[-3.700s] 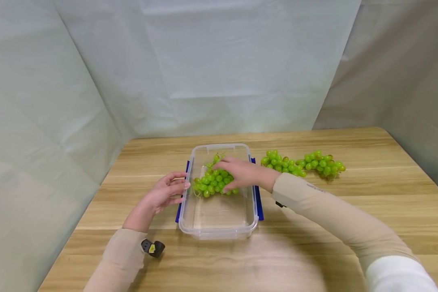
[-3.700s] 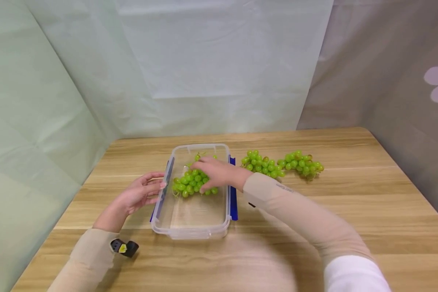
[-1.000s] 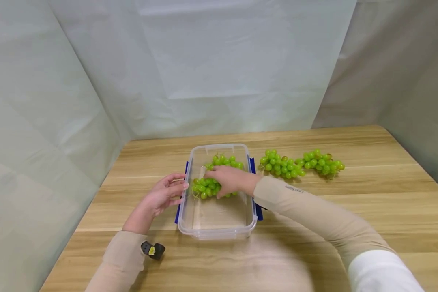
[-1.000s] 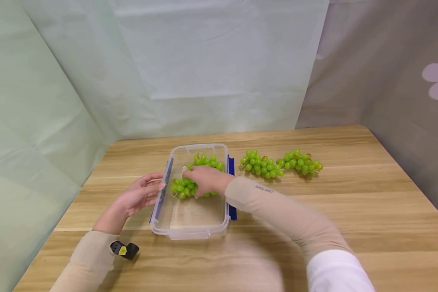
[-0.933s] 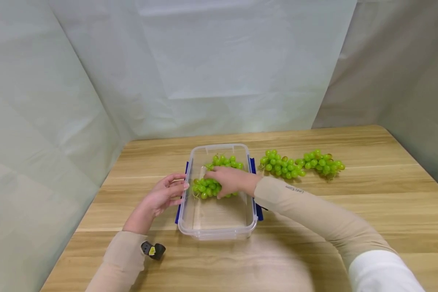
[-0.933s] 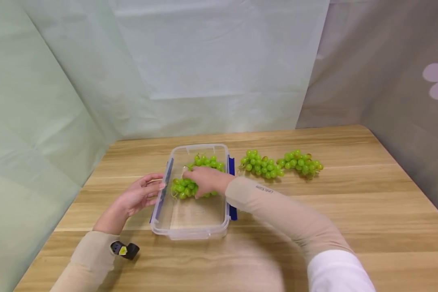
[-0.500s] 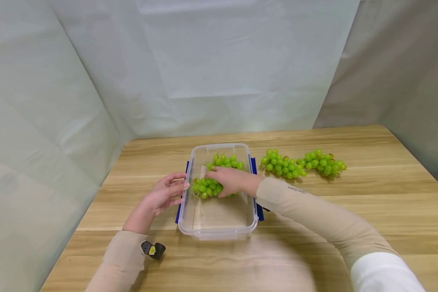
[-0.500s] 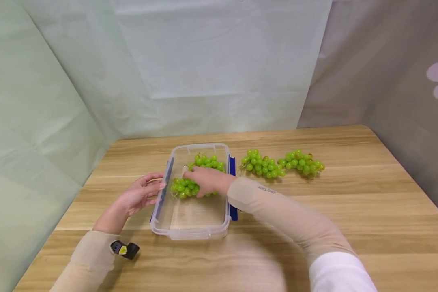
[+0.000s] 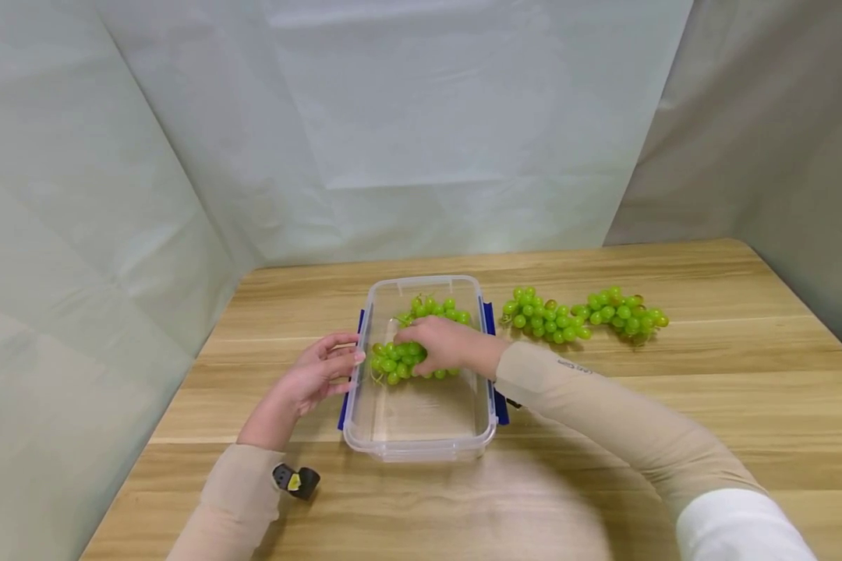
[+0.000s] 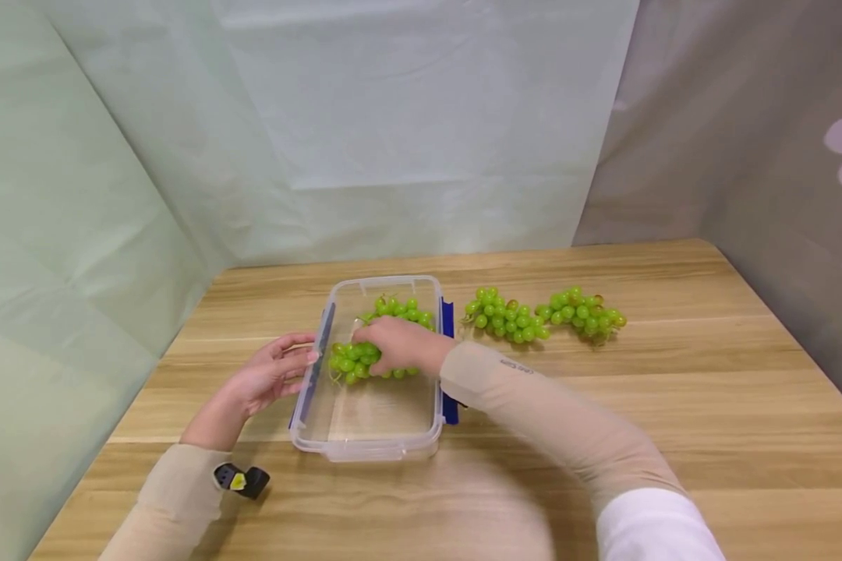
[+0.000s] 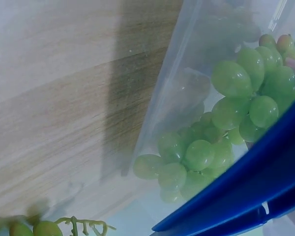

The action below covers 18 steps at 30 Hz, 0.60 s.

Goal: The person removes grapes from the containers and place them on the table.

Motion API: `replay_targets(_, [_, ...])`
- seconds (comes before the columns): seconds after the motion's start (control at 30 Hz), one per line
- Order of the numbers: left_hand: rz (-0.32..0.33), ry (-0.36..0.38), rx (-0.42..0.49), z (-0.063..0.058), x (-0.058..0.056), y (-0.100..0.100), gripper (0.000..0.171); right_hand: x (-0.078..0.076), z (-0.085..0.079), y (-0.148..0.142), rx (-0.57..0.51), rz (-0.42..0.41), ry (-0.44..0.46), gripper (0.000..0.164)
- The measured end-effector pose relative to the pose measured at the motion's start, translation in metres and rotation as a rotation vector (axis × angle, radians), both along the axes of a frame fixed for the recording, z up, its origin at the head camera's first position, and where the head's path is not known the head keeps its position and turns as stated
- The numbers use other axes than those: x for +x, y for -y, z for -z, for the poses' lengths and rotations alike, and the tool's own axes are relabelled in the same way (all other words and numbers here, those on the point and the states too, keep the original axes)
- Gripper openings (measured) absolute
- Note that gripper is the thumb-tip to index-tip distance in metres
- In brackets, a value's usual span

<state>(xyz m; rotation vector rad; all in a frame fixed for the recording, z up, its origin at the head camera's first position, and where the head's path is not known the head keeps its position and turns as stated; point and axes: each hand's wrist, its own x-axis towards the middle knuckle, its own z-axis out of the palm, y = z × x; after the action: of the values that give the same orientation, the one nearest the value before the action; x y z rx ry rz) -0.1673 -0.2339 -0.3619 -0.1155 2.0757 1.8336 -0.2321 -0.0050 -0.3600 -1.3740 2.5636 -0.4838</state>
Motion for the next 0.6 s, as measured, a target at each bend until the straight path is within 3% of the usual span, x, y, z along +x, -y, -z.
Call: replay_targets(0.6, [0.006, 0.005, 0.016, 0.0009, -0.0006, 0.0009, 0.058, -0.0005, -0.0036, -0.0033, -0.029, 0.040, 0.026, 0.053])
